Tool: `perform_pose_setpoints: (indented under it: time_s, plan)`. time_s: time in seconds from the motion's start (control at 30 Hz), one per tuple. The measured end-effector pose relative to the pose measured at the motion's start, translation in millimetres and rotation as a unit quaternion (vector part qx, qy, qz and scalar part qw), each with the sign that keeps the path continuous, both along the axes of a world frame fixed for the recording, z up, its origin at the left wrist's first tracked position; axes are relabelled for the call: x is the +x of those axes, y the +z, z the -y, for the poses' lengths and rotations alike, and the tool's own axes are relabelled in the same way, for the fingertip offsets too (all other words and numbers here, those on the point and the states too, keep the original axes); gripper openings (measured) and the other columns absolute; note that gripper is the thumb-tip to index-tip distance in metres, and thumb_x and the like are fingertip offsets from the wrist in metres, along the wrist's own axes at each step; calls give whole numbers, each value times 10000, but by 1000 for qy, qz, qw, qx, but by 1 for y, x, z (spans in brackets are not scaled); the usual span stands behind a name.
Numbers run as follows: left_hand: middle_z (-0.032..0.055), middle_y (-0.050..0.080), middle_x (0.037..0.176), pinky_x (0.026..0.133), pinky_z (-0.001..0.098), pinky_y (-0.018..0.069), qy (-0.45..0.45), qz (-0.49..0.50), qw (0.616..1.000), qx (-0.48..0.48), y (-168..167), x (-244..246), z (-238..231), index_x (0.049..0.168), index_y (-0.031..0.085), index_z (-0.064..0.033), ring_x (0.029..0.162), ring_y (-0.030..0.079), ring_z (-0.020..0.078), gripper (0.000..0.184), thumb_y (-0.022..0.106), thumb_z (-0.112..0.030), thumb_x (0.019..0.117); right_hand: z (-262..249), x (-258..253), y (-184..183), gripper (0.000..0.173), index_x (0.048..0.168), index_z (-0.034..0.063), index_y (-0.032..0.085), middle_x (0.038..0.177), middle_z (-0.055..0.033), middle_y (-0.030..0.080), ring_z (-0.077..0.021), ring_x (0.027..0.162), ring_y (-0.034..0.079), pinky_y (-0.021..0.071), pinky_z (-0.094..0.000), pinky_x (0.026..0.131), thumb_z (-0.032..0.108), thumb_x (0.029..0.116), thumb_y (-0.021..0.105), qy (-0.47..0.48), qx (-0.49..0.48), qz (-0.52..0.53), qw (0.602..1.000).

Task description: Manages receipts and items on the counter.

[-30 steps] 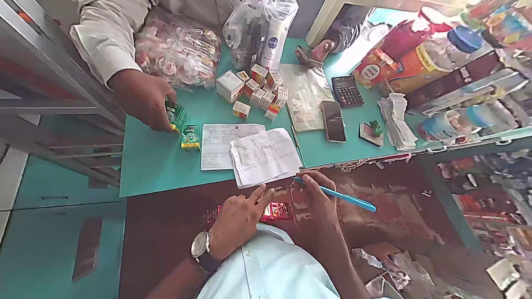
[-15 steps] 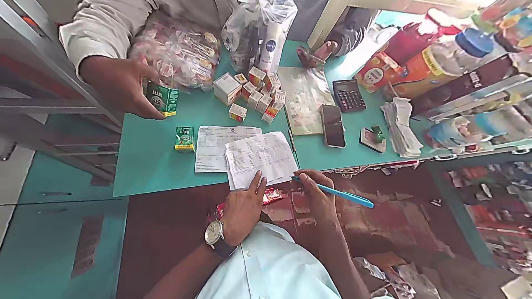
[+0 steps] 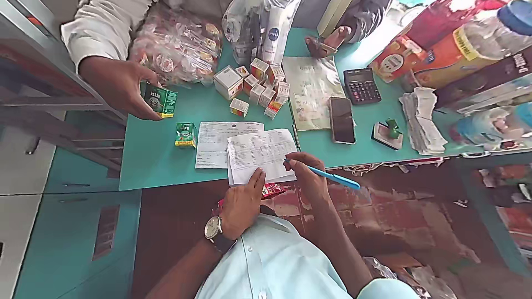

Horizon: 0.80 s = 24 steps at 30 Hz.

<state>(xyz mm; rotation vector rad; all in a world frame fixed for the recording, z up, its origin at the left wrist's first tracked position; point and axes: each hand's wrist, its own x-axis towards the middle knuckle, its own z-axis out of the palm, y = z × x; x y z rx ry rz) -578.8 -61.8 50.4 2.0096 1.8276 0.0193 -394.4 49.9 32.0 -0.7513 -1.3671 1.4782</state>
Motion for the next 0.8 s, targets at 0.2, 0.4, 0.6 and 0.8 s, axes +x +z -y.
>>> perform_pose_setpoints:
  time_s: [0.2, 0.4, 0.6, 0.8]
  plan:
    - [-20, 349, 1664, 604, 476, 560, 20, -17, 999, -18, 6, -3, 3, 1570, 433, -169, 765, 717, 263, 717, 615, -76, 883, -25, -56, -21, 180, 1025, 46, 728, 854, -47, 707, -118, 746, 658, 575, -289, 724, 92, 985, 558, -25, -49, -26, 998]
    - [-23, 274, 1695, 591, 456, 557, 39, -20, 999, -25, 5, -8, 5, 1579, 419, -179, 723, 706, 242, 717, 579, -50, 892, -27, -77, -34, 183, 1013, 36, 723, 835, -28, 710, -101, 738, 661, 573, -264, 713, 67, 992, 544, -29, -15, 5, 999]
    - [-33, 290, 1689, 574, 444, 541, 34, -45, 998, -18, 4, -3, 4, 1563, 445, -152, 684, 691, 227, 674, 564, -64, 906, -28, -78, -33, 127, 1064, 49, 687, 881, -26, 701, -101, 756, 664, 577, -259, 698, 65, 967, 606, -35, 9, 23, 999]
    - [-12, 290, 1690, 560, 449, 538, 54, -53, 997, -17, 3, 3, 6, 1574, 427, -164, 699, 697, 245, 679, 548, -73, 911, -28, -75, -32, 153, 1080, 37, 726, 926, -33, 721, -89, 768, 654, 562, -249, 697, 78, 959, 642, -45, 31, 46, 997]
